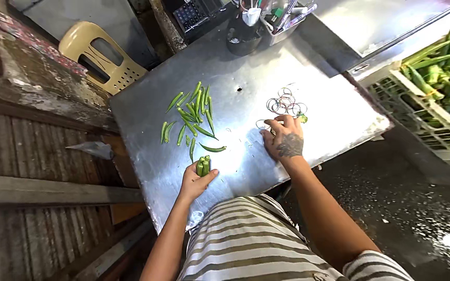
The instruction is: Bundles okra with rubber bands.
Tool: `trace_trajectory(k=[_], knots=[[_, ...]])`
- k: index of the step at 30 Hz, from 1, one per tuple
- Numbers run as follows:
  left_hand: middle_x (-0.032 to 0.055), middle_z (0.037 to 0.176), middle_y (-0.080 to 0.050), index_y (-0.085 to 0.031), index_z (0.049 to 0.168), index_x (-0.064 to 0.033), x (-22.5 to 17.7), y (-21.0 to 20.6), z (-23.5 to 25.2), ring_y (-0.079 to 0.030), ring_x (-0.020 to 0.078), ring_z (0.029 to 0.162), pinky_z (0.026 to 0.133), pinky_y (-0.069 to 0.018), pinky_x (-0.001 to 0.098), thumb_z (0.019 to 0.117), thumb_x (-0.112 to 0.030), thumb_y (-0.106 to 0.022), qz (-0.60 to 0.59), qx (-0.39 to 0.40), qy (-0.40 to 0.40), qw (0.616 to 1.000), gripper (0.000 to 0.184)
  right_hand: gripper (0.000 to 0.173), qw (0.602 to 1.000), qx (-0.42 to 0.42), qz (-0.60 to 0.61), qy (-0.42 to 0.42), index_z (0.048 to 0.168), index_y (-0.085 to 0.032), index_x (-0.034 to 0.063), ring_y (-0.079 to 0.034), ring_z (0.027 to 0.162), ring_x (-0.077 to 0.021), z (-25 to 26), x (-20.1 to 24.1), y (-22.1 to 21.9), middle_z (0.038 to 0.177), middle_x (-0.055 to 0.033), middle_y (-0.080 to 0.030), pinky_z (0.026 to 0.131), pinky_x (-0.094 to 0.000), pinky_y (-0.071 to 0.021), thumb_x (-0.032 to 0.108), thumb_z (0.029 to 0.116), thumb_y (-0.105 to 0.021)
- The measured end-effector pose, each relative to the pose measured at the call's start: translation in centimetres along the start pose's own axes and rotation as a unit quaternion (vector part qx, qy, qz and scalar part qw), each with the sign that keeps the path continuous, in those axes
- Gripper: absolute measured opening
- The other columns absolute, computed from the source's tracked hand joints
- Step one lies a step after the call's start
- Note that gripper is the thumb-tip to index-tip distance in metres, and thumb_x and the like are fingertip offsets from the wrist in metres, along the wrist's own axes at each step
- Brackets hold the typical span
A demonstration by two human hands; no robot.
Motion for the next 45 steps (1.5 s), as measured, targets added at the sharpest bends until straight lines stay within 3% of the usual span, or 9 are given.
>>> trace_trajectory(k=[8, 12, 16, 24, 29, 35, 39, 43, 45], knots=[[-0.0003, 0.062, -0.058, -0.063, 0.088, -0.0076, 0.2, 1.2, -0.9, -0.054, 0.011, 0.046, 0.044, -0.049, 0.0263, 0.0842, -0.02, -0.083, 0.007, -0.024, 0.001, 1.0, 0.024, 0.02, 0.996, -0.02, -0.065, 0.054, 0.099, -0.067, -0.0026, -0.057, 0.117, -0.046, 1.4, 0.1, -4.1, 0.12, -0.0244, -0.062, 0.091, -0.0611, -0.0477, 0.014, 0.0999, -0.056], [-0.0019, 0.068, -0.061, -0.065, 0.094, -0.0073, -0.1, 2.0, -1.2, -0.057, 0.0084, 0.051, 0.049, -0.0517, 0.0249, 0.0837, -0.023, -0.083, 0.058, -0.054, 0.002, 0.997, 0.025, 0.024, 0.988, 0.014, 0.155, -0.001, 0.11, -0.064, -0.0062, -0.066, 0.099, -0.0411, 1.4, 0.6, 0.1, 0.105, -0.0238, -0.067, 0.087, -0.0616, -0.0529, 0.014, 0.1036, -0.051], [-0.0016, 0.077, -0.066, -0.07, 0.102, -0.0061, -0.2, 2.0, -1.0, -0.061, 0.0056, 0.065, 0.063, -0.0534, 0.0253, 0.0829, -0.032, -0.082, 0.155, -0.065, -0.01, 0.986, 0.034, 0.008, 0.851, 0.014, 0.511, -0.12, 0.112, -0.056, 0.0111, -0.066, 0.071, -0.0081, 0.3, 1.5, 3.5, 0.084, 0.0015, -0.068, 0.069, -0.0269, -0.0568, 0.01, 0.1042, -0.054], [-0.0007, 0.079, -0.066, -0.069, 0.1, -0.008, -0.8, 0.7, 0.1, -0.062, 0.0072, 0.07, 0.067, -0.0538, 0.028, 0.0837, -0.04, -0.079, 0.23, -0.043, -0.003, 0.972, 0.037, 0.024, 0.668, 0.099, 0.712, -0.19, 0.111, -0.058, 0.0103, -0.075, 0.081, -0.0268, -3.9, 1.8, 5.2, 0.094, -0.0119, -0.075, 0.083, -0.0468, -0.0633, 0.005, 0.1042, -0.035], [-0.0002, 0.08, -0.066, -0.069, 0.1, -0.008, -0.6, -0.2, 0.3, -0.062, 0.0075, 0.071, 0.068, -0.0538, 0.0282, 0.0837, -0.04, -0.08, 0.236, -0.011, 0.002, 0.972, 0.038, 0.021, 0.682, 0.094, 0.7, -0.189, 0.099, -0.057, 0.0085, -0.073, 0.064, -0.0262, -5.8, 2.2, 3.6, 0.101, -0.0149, -0.076, 0.055, -0.0406, -0.064, -0.01, 0.0906, -0.061], [0.0021, 0.083, -0.067, -0.069, 0.101, -0.0079, -2.0, -2.0, 0.5, -0.064, 0.0114, 0.074, 0.072, -0.0552, 0.0342, 0.0841, -0.043, -0.078, 0.293, 0.037, 0.018, 0.955, 0.04, 0.071, 0.833, 0.186, 0.515, 0.085, 0.135, -0.058, 0.0136, -0.056, 0.135, -0.0259, -6.4, 6.9, 1.5, 0.149, -0.0089, -0.054, 0.101, -0.0474, -0.057, 0.044, 0.077, -0.085], [0.0037, 0.087, -0.07, -0.069, 0.104, -0.0073, -3.6, -3.5, 0.5, -0.067, 0.0143, 0.08, 0.076, -0.0571, 0.0401, 0.0793, -0.035, -0.079, 0.352, 0.101, 0.018, 0.93, 0.039, 0.062, 0.855, 0.288, 0.371, 0.219, 0.134, -0.061, 0.0118, -0.058, 0.127, -0.0168, -5.8, 10.9, 0.6, 0.132, -0.0077, -0.064, 0.107, -0.0414, -0.0503, 0.04, 0.0826, -0.081], [0.0012, 0.07, -0.062, -0.063, 0.092, -0.0049, -3.3, -2.8, -0.5, -0.059, 0.0094, 0.055, 0.052, -0.0518, 0.0251, 0.0787, -0.01, -0.081, 0.034, 0.07, 0.021, 0.997, 0.023, 0.051, 0.776, 0.371, 0.48, 0.174, 0.121, -0.052, 0.008, -0.072, 0.072, -0.0133, -5.8, 9.0, 1.5, 0.08, -0.003, -0.071, 0.074, -0.0336, -0.0624, 0.02, 0.0819, -0.083], [-0.0022, 0.062, -0.056, -0.057, 0.085, -0.0115, -2.9, -2.8, -1.5, -0.053, 0.008, 0.048, 0.046, -0.0485, 0.0243, 0.081, -0.001, -0.074, -0.235, 0.081, 0.032, 0.968, 0.02, 0.042, 0.648, 0.361, 0.653, 0.156, 0.113, -0.054, 0.0158, -0.073, 0.077, -0.0113, -5.9, 8.2, 3.5, 0.076, 0.0039, -0.071, 0.099, -0.0425, -0.0585, 0.014, 0.0812, -0.082]])
Point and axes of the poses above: each hand's wrist, its own z-axis towards the middle knuckle, its own y-axis out of the back of the hand, x = y × z, the point moved 4 cm from there along z, towards the middle knuckle
